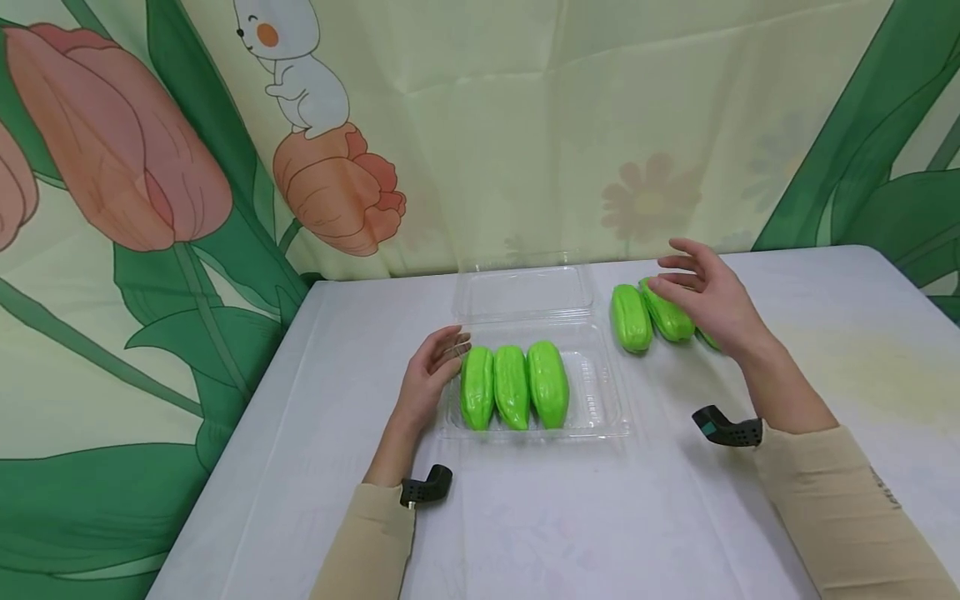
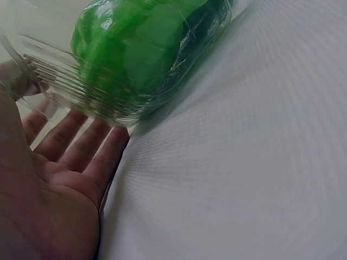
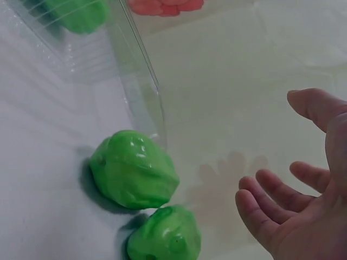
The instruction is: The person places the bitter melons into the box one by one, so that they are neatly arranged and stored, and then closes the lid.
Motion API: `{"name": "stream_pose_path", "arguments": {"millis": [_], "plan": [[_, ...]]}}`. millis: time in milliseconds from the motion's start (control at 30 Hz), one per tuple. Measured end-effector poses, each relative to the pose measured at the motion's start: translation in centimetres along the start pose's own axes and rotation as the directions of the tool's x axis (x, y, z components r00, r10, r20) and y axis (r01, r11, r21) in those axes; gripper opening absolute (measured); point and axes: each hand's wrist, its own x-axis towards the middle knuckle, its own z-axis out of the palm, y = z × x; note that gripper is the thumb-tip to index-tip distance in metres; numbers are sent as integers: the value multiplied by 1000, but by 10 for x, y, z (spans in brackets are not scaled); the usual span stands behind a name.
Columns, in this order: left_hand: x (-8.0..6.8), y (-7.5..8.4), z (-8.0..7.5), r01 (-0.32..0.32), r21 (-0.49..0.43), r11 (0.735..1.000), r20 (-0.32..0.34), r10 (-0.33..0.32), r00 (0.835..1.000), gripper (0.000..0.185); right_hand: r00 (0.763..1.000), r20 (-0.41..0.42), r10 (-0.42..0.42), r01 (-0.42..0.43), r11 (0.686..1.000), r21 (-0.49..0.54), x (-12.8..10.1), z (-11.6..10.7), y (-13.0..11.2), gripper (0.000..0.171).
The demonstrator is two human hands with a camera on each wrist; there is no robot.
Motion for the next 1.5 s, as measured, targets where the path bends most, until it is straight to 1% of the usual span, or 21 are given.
{"name": "stream_pose_path", "arguments": {"millis": [267, 433, 600, 833, 1067, 1233, 1400, 1500], "plan": [[-1, -1, -1, -4, -8, 1000, 4, 4, 1000, 47, 998, -60, 10, -13, 999, -48, 3, -14, 10, 83], [-1, -1, -3, -8, -5, 1000, -3, 8, 1000, 46, 998, -67, 19, -23, 998, -58, 5, -18, 14, 86], [-1, -2, -3, -5, -5, 1000, -6, 5, 1000, 46, 996, -80, 31, -38, 995, -89, 7, -22, 21, 87], [1, -1, 0, -13, -28, 1000, 12, 13, 1000, 48, 993, -104, 55, -67, 991, -114, 6, -31, 34, 87], [0, 1, 0, 0, -24, 1000, 5, 0, 1000, 47, 992, -90, 90, -101, 987, -126, 3, -38, 47, 86], [-1, 2, 0, 7, -25, 1000, 11, -7, 1000, 47, 991, -60, 123, -131, 981, -143, 0, -43, 54, 88], [-2, 2, -1, 15, -24, 1000, 5, -15, 1000, 47, 988, -15, 153, -153, 967, -203, 0, -46, 61, 87], [-3, 2, -1, 12, -21, 1000, 2, -12, 1000, 47, 986, 5, 167, -161, 953, -256, 1, -47, 65, 85]]}}
